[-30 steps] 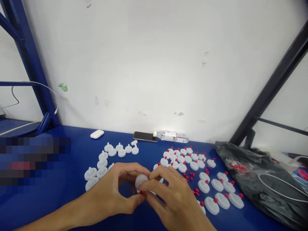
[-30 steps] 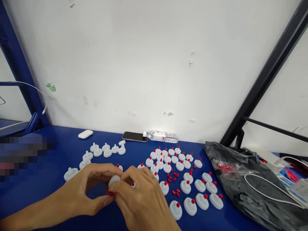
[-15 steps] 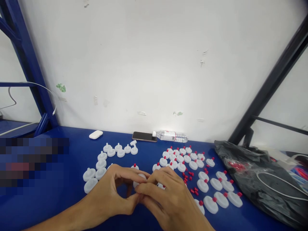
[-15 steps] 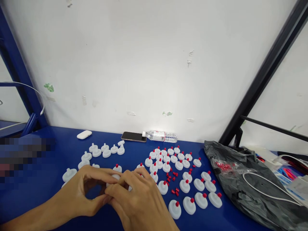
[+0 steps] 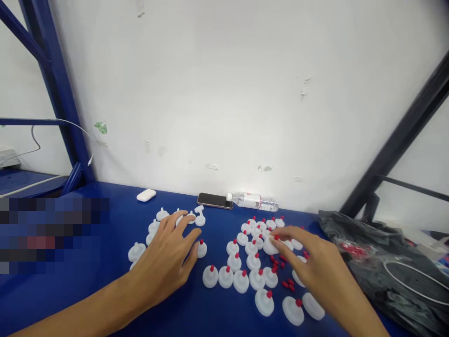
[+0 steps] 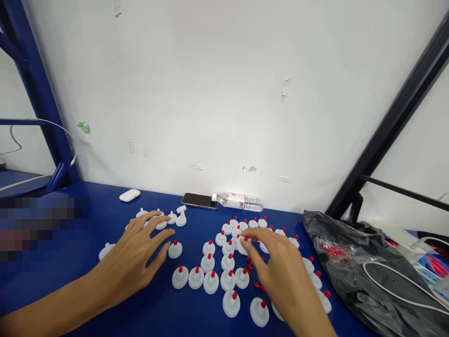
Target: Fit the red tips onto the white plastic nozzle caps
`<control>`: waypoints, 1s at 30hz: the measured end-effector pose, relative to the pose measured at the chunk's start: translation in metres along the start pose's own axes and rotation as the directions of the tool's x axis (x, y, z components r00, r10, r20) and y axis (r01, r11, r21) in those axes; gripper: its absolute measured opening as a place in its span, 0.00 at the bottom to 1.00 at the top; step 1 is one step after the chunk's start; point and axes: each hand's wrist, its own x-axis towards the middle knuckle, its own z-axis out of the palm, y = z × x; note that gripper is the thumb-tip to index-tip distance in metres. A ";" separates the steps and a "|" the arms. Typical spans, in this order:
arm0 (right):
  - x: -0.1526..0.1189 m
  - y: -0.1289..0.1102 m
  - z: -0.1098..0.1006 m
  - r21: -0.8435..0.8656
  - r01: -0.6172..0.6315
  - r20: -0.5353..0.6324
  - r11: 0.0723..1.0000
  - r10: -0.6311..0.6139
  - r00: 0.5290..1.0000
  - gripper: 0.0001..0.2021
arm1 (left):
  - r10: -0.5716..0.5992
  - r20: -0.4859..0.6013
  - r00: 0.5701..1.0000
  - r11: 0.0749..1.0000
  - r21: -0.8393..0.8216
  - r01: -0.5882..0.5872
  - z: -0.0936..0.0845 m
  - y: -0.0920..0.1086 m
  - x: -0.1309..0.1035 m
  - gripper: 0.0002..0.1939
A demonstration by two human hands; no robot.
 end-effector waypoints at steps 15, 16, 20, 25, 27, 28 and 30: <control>-0.007 0.048 -0.002 -0.155 -0.240 0.459 0.958 0.285 0.842 0.14 | -0.169 0.343 0.924 0.904 0.427 0.007 0.014 -0.007 -0.006 0.25; -0.007 0.048 -0.002 -0.156 -0.239 0.462 0.958 0.285 0.840 0.14 | -0.163 0.344 0.925 0.904 0.427 0.000 0.013 -0.006 -0.005 0.25; -0.006 0.045 -0.002 -0.148 -0.249 0.477 0.957 0.289 0.830 0.13 | -0.188 0.317 0.930 0.885 0.465 0.020 0.004 -0.003 -0.001 0.20; -0.004 0.047 -0.001 -0.194 -0.282 0.490 0.940 0.342 0.802 0.11 | -0.230 0.352 0.907 0.876 0.480 0.036 -0.002 -0.005 0.002 0.20; -0.003 0.050 0.000 -0.210 -0.271 0.456 0.939 0.340 0.823 0.11 | -0.215 0.390 0.895 0.890 0.455 0.015 0.001 -0.006 0.002 0.22; -0.004 0.051 0.000 -0.222 -0.261 0.428 0.939 0.335 0.839 0.11 | -0.202 0.407 0.891 0.899 0.437 0.004 0.003 -0.007 0.001 0.23; -0.004 0.051 -0.002 -0.255 -0.231 0.375 0.939 0.316 0.871 0.12 | -0.169 0.430 0.887 0.919 0.394 -0.016 0.007 -0.006 0.001 0.23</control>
